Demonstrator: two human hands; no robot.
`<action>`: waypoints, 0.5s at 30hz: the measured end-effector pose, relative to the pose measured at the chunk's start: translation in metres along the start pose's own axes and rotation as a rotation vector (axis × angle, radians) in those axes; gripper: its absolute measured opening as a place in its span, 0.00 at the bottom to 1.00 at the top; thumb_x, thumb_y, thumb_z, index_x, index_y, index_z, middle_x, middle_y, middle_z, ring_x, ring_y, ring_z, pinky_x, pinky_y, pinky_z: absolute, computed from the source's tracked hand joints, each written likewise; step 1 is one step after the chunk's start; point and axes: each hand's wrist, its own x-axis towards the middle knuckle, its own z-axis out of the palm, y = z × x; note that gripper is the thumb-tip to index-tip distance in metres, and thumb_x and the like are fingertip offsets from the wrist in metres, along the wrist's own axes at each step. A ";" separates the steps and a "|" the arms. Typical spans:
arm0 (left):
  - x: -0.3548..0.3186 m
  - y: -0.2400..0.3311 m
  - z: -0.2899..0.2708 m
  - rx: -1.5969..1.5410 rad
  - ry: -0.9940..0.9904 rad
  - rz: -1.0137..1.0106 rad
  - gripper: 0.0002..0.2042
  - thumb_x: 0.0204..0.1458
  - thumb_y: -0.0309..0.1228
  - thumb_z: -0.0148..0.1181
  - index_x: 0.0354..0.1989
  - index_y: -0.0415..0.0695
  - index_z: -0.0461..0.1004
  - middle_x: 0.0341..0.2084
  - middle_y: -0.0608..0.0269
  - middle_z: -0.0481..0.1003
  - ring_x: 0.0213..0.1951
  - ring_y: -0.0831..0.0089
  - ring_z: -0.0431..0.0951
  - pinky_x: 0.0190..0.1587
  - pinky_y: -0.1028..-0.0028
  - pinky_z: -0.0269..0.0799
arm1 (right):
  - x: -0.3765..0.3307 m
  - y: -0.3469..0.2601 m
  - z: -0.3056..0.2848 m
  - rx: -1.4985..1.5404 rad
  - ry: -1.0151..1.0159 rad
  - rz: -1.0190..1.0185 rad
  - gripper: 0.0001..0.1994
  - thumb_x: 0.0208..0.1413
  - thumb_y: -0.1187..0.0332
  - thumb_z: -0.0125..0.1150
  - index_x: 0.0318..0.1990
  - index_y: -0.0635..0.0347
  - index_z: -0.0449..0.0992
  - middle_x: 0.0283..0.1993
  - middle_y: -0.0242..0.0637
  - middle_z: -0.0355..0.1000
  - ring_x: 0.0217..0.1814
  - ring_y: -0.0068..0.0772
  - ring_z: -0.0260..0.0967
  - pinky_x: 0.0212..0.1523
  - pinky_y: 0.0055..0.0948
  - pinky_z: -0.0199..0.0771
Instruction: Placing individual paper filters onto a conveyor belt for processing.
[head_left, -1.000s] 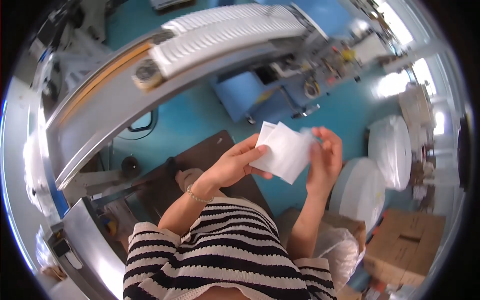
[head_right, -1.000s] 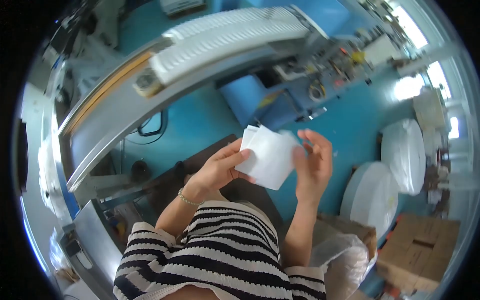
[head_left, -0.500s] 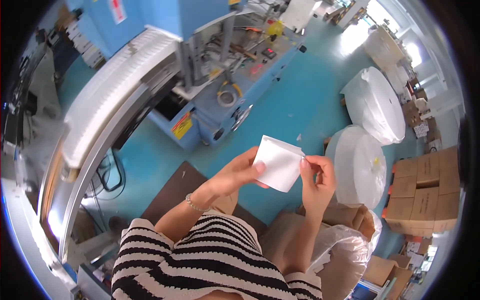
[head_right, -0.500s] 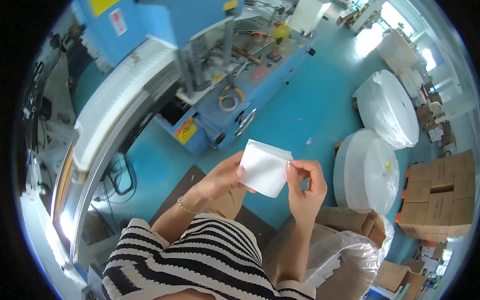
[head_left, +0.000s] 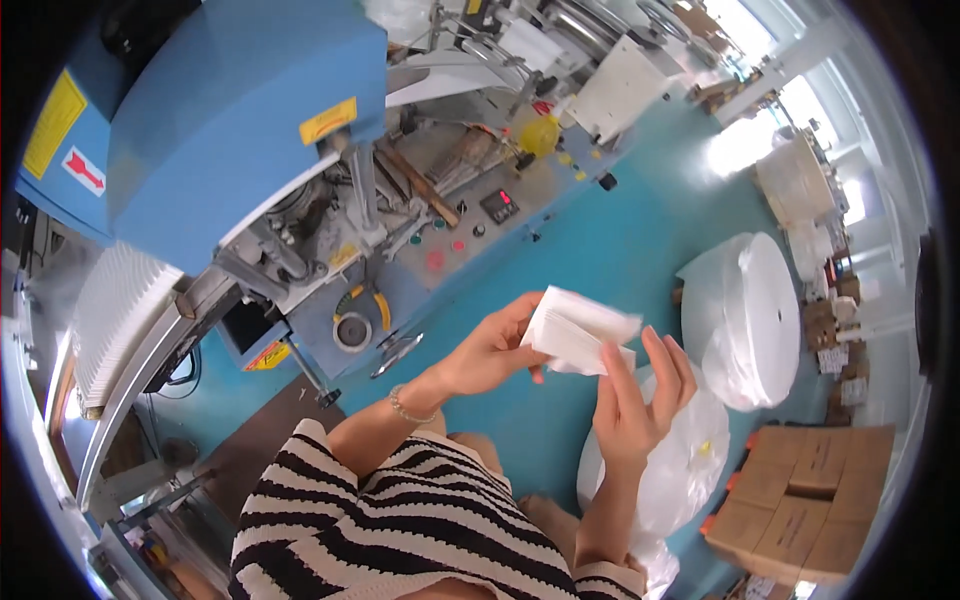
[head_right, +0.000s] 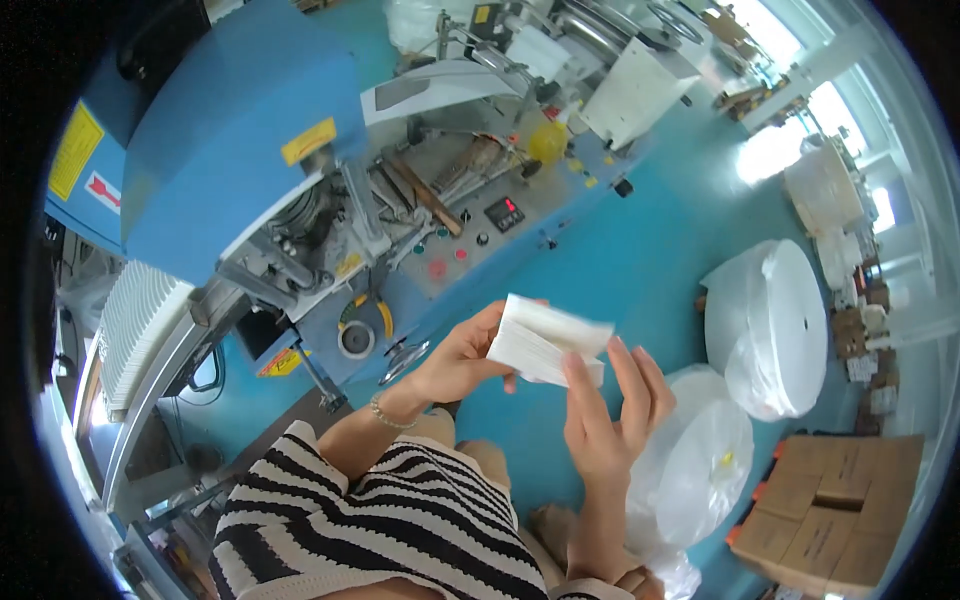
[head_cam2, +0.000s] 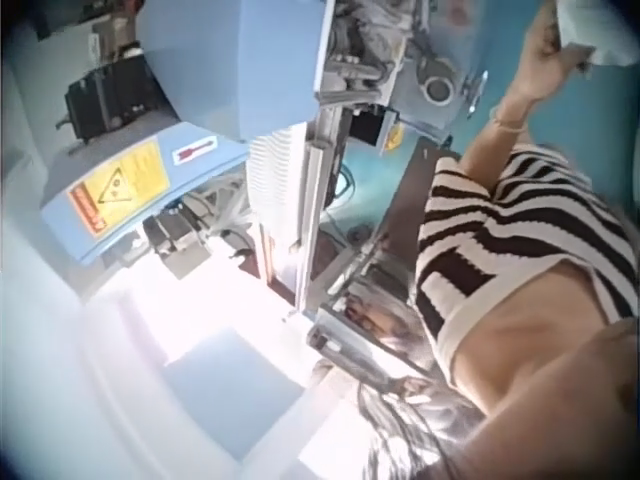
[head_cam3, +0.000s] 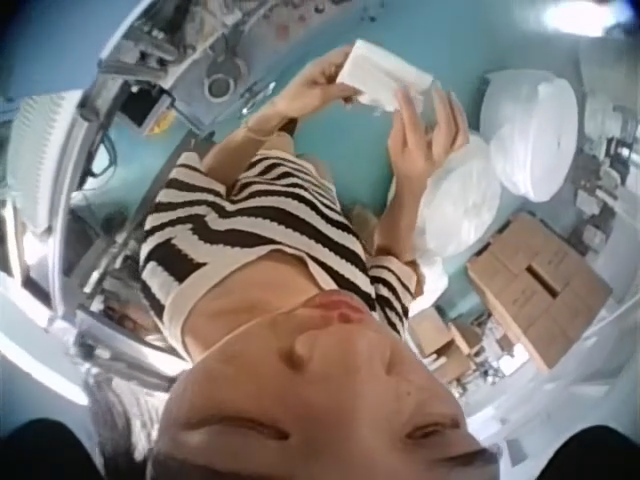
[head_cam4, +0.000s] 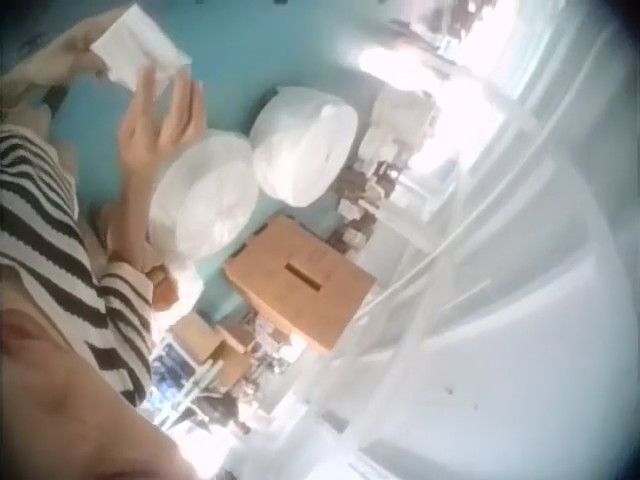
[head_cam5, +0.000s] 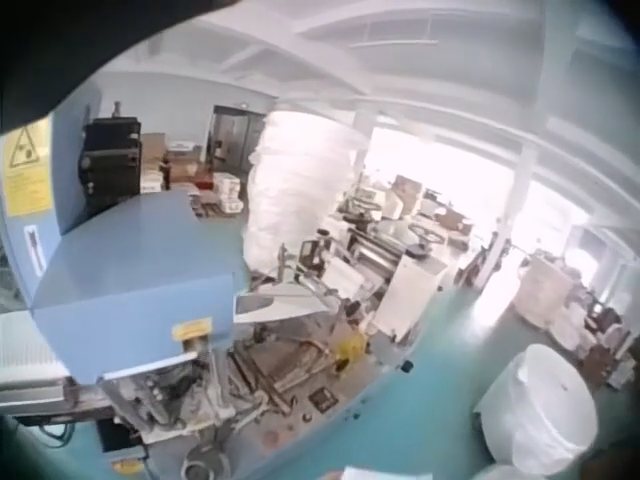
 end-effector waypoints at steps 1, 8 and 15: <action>0.014 0.002 -0.006 0.009 0.023 0.015 0.26 0.57 0.19 0.51 0.64 0.41 0.54 0.44 0.65 0.72 0.40 0.80 0.73 0.36 0.77 0.74 | 0.011 0.013 0.010 0.008 0.064 -0.062 0.14 0.49 0.73 0.64 0.43 0.43 0.82 0.55 0.35 0.69 0.56 0.41 0.61 0.52 0.35 0.63; 0.087 0.013 -0.043 0.002 0.278 0.139 0.26 0.57 0.19 0.50 0.65 0.41 0.54 0.41 0.68 0.72 0.33 0.84 0.71 0.28 0.81 0.71 | 0.087 0.080 0.090 0.226 0.125 -0.364 0.15 0.44 0.82 0.64 0.38 0.50 0.81 0.52 0.40 0.70 0.55 0.47 0.63 0.52 0.38 0.67; 0.182 -0.001 -0.075 0.005 0.438 0.395 0.25 0.58 0.19 0.49 0.65 0.42 0.55 0.39 0.69 0.72 0.30 0.86 0.70 0.26 0.83 0.69 | 0.164 0.169 0.168 0.372 0.157 -0.614 0.13 0.46 0.78 0.64 0.38 0.46 0.81 0.50 0.37 0.71 0.54 0.42 0.63 0.47 0.37 0.65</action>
